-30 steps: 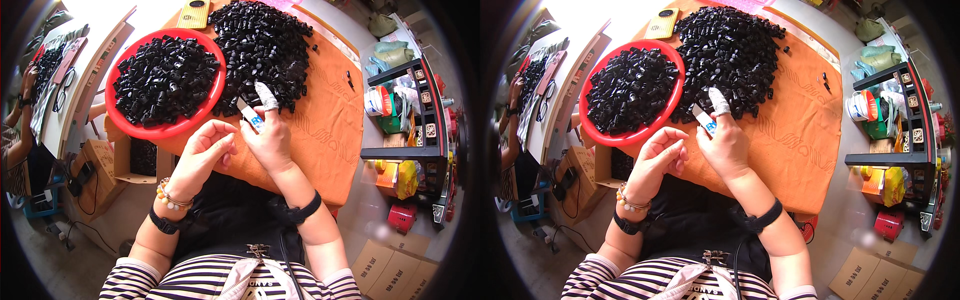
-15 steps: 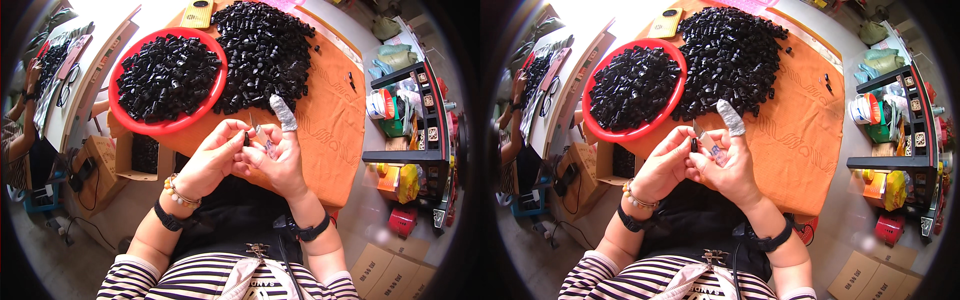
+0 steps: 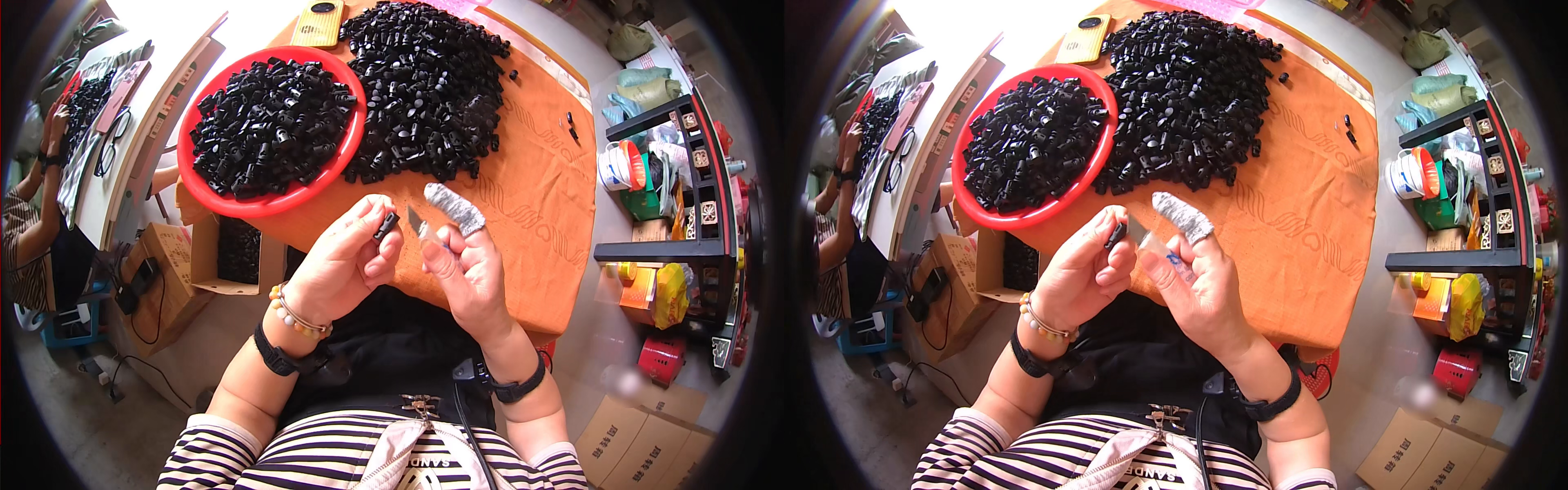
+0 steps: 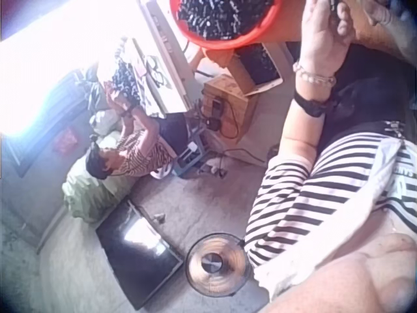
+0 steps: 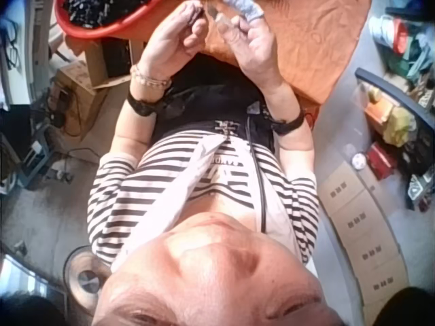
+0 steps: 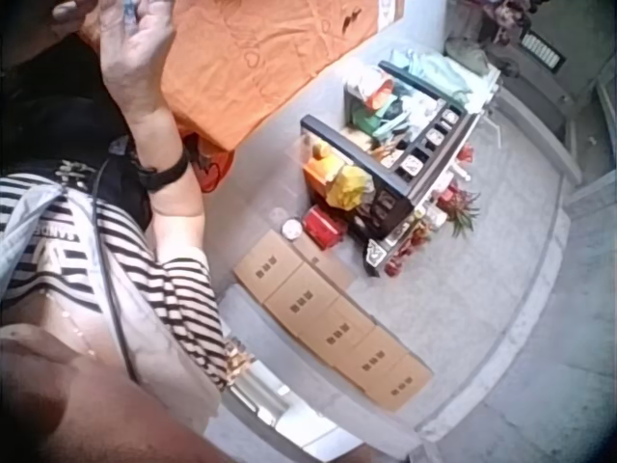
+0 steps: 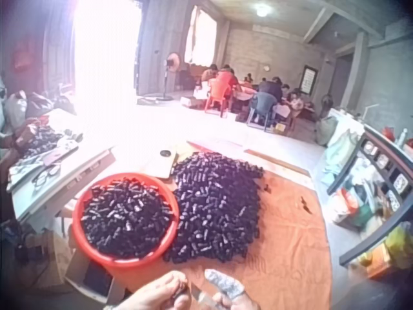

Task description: Manually assemble or trim small black plastic components using a utility knife.

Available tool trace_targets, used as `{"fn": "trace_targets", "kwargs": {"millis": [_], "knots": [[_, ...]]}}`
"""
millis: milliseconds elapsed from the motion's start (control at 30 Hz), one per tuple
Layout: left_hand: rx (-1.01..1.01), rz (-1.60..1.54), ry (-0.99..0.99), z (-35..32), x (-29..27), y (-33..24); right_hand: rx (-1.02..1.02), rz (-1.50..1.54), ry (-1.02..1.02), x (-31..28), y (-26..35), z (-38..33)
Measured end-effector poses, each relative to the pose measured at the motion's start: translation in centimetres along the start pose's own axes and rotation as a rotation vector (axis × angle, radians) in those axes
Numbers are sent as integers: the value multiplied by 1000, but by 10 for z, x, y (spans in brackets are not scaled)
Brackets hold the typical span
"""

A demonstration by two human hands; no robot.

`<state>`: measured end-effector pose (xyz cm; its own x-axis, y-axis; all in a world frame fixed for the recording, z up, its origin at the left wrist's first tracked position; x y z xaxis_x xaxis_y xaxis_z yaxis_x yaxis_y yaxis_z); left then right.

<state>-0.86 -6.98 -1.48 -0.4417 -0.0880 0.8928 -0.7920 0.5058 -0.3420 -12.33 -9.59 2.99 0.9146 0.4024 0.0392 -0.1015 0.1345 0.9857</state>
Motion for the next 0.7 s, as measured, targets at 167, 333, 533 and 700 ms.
{"fn": "trace_targets", "kwargs": {"millis": [167,333,533,700], "knots": [[13,32,-50,1,0,2,77,-64,73,9,6,-5],[42,87,-74,1,-3,2,0,-56,25,9,1,-5],[-15,109,53,-2,6,3,4,-36,56,9,-1,-6],[-11,99,-98,-3,7,4,35,9,52,13,1,-5]]}}
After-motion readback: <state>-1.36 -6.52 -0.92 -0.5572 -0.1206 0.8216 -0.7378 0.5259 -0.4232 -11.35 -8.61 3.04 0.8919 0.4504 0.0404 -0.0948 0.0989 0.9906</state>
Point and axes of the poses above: each hand's wrist, its own z-axis towards the middle knuckle, its own x-axis out of the palm, y = z × x, the point moved 7 cm from there along z, towards the middle knuckle, and after that the axes turned 7 degrees about -x, right-handed, at the moved point
